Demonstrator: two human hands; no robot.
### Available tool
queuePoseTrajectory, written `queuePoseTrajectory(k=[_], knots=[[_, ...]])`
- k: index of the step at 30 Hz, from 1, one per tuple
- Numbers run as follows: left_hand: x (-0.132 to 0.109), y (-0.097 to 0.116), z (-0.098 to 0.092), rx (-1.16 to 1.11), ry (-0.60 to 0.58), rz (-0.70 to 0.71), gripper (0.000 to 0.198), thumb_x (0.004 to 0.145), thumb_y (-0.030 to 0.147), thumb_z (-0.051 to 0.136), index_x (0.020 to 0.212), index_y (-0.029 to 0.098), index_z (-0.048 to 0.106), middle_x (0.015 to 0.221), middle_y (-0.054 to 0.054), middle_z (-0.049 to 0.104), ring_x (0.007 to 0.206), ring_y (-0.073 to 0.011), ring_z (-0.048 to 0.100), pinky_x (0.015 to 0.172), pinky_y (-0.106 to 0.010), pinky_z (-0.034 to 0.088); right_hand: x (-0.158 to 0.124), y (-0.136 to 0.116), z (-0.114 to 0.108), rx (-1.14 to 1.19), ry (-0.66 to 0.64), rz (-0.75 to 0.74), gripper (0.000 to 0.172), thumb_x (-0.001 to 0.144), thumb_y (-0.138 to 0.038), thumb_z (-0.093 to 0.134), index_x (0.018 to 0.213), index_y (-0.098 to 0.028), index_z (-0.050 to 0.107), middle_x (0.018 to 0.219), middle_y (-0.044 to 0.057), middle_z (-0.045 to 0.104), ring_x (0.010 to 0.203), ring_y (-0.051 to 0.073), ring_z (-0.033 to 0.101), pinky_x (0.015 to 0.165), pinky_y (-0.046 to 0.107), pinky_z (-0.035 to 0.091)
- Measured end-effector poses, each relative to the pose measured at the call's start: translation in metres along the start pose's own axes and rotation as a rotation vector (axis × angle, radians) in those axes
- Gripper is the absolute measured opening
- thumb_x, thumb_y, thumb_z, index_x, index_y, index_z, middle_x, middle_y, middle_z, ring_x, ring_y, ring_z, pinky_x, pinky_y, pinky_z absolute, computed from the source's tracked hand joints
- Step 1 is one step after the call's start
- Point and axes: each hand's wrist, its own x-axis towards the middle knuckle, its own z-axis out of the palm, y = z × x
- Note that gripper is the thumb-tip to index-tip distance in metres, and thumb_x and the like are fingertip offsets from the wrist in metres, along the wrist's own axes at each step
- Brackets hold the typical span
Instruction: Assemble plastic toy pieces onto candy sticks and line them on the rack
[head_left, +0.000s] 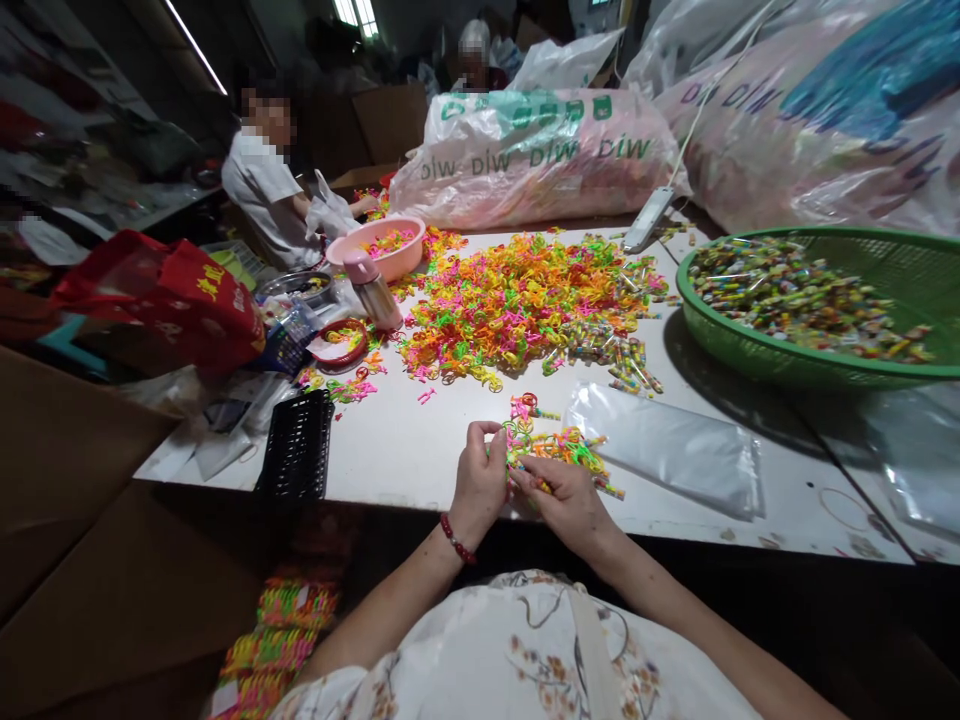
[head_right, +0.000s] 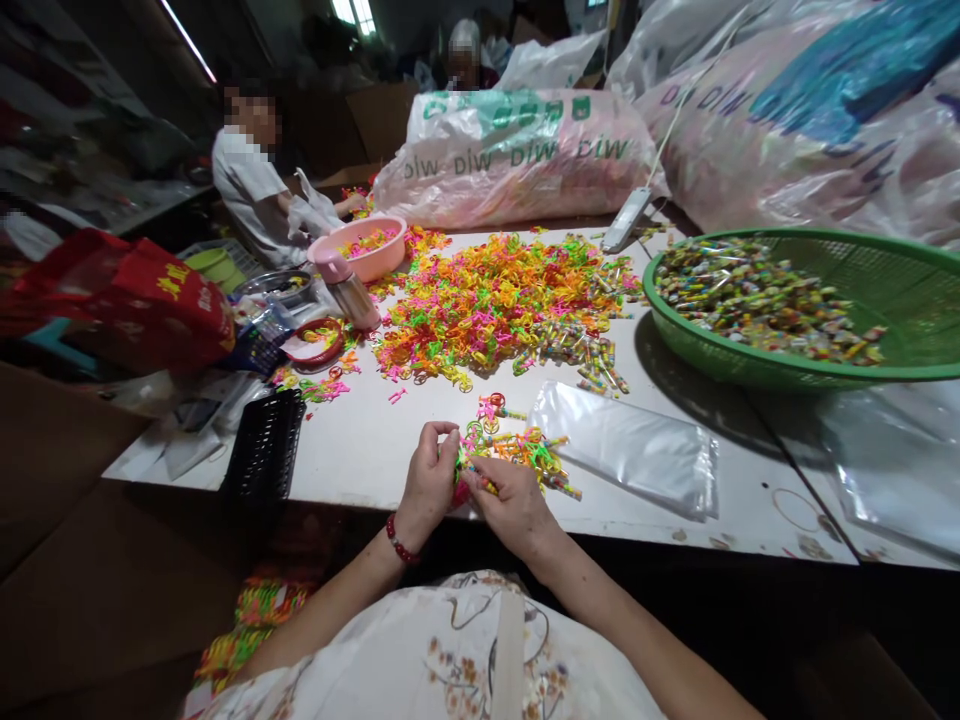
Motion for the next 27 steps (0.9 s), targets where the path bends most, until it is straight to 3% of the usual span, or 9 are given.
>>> queuePoseTrajectory(k=[7, 10, 12, 15, 19, 23, 27], knots=[[0.022, -0.011, 0.011, 0.091, -0.155, 0.039, 0.034, 0.099, 0.047, 0.03, 0.098, 0.021, 0.052, 0.078, 0.001, 0.057, 0.073, -0.0149, 0.054, 0.07, -0.027, 0.042, 0.004, 0.019, -0.02, -0.366, -0.036, -0.066, 0.029, 0.097, -0.03, 0.041, 0.076, -0.02, 0.057, 0.069, 0.003, 0.06, 0.063, 0.016, 0.054, 0.061, 0.027, 0.039], [0.054, -0.017, 0.017, 0.256, -0.048, 0.12, 0.03, 0.099, 0.038, 0.03, 0.096, 0.021, 0.054, 0.078, -0.001, 0.056, 0.074, -0.0162, 0.055, 0.071, -0.029, 0.043, 0.007, 0.028, -0.037, -0.532, 0.057, -0.021, 0.029, 0.098, -0.035, 0.042, 0.087, -0.019, 0.063, 0.087, 0.007, 0.063, 0.07, 0.018, 0.059, 0.066, 0.029, 0.042], [0.081, -0.02, 0.021, 0.342, 0.036, 0.187, 0.018, 0.095, 0.026, 0.04, 0.101, 0.02, 0.056, 0.092, -0.005, 0.059, 0.087, -0.0184, 0.056, 0.08, -0.031, 0.044, 0.007, 0.029, -0.044, -0.585, 0.115, 0.019, 0.03, 0.098, -0.04, 0.042, 0.093, -0.019, 0.064, 0.096, 0.008, 0.061, 0.074, 0.018, 0.061, 0.068, 0.03, 0.044], [0.117, -0.021, 0.023, 0.409, 0.039, 0.257, 0.029, 0.084, 0.008, 0.048, 0.108, 0.018, 0.058, 0.116, -0.011, 0.053, 0.112, -0.0229, 0.048, 0.095, -0.034, 0.039, 0.004, 0.026, -0.045, -0.5, 0.134, 0.048, 0.029, 0.097, -0.043, 0.044, 0.099, -0.021, 0.062, 0.097, 0.007, 0.059, 0.08, 0.019, 0.061, 0.072, 0.03, 0.045], [0.145, -0.022, 0.018, 0.484, -0.069, 0.289, 0.019, 0.075, 0.002, 0.055, 0.084, 0.017, 0.062, 0.113, -0.014, 0.055, 0.122, -0.0297, 0.04, 0.103, -0.043, 0.032, 0.0, 0.018, -0.036, -0.303, 0.161, 0.1, 0.024, 0.097, -0.04, 0.045, 0.091, -0.02, 0.056, 0.09, 0.005, 0.059, 0.083, 0.019, 0.058, 0.076, 0.031, 0.044], [0.147, -0.029, 0.006, 0.372, -0.076, 0.259, 0.014, 0.075, 0.005, 0.057, 0.068, 0.018, 0.055, 0.099, -0.012, 0.058, 0.116, -0.0297, 0.043, 0.103, -0.045, 0.032, -0.004, 0.016, -0.032, -0.115, 0.096, 0.192, 0.03, 0.097, -0.042, 0.043, 0.078, -0.021, 0.052, 0.075, 0.001, 0.056, 0.071, 0.016, 0.052, 0.068, 0.029, 0.041], [0.127, -0.036, -0.008, 0.121, -0.053, 0.13, 0.007, 0.082, 0.02, 0.057, 0.076, 0.019, 0.054, 0.084, -0.006, 0.057, 0.092, -0.0225, 0.054, 0.086, -0.039, 0.044, -0.003, 0.02, -0.032, 0.098, 0.096, 0.329, 0.038, 0.093, -0.055, 0.045, 0.085, -0.021, 0.058, 0.072, -0.001, 0.055, 0.065, 0.014, 0.049, 0.059, 0.026, 0.039]])
